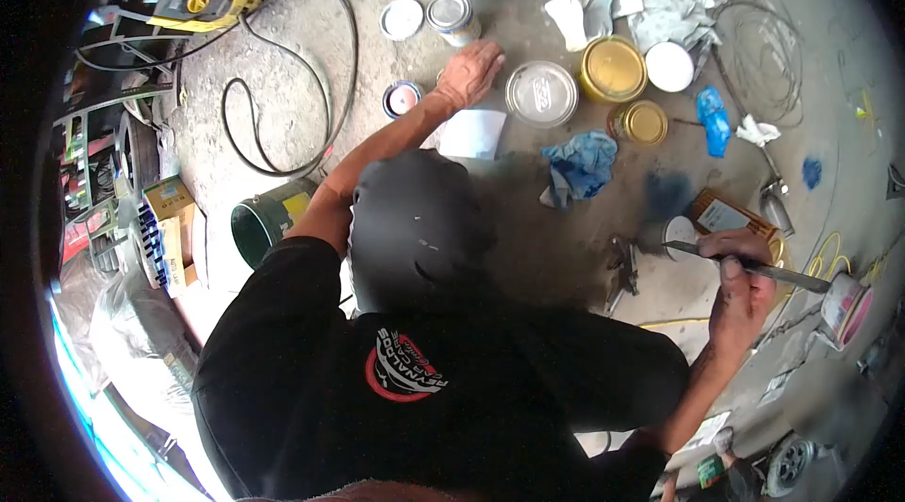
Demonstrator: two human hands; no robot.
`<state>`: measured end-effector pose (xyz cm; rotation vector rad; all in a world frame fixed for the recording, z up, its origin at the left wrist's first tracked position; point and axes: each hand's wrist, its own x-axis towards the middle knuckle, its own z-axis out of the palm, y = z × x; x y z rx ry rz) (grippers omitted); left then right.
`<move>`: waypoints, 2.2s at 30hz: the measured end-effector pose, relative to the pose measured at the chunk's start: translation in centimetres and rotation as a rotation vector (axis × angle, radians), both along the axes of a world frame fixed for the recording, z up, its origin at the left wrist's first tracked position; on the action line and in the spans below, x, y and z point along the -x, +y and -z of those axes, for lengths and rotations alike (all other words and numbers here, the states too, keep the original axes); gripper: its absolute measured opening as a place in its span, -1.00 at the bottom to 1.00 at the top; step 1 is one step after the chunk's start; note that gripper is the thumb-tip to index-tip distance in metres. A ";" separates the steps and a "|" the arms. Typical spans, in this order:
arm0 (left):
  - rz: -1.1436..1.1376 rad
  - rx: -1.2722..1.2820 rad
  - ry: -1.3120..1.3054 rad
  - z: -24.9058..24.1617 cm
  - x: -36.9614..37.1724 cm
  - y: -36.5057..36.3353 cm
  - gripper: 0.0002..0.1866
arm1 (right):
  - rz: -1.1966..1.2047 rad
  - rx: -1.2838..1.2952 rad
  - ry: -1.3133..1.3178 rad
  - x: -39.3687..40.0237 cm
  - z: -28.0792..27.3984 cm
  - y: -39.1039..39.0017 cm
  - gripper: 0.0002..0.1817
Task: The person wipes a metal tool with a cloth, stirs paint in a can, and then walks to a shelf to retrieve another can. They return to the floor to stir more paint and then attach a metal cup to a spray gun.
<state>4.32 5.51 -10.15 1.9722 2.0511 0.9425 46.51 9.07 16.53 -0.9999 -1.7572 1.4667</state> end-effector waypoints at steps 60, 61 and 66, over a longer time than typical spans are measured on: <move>-0.447 0.228 -0.259 -0.3 -1.3 -10.2 -0.16 | -0.027 0.014 -0.059 -1.6 0.9 -0.3 -0.82; -0.430 0.234 -0.237 -0.8 -1.3 -10.1 -0.19 | -0.042 0.039 -0.051 -1.3 1.0 -0.4 -0.81; -0.312 0.208 -0.350 -1.8 -0.3 -10.2 -0.41 | -0.100 0.065 -0.135 -0.3 0.7 -0.4 -0.84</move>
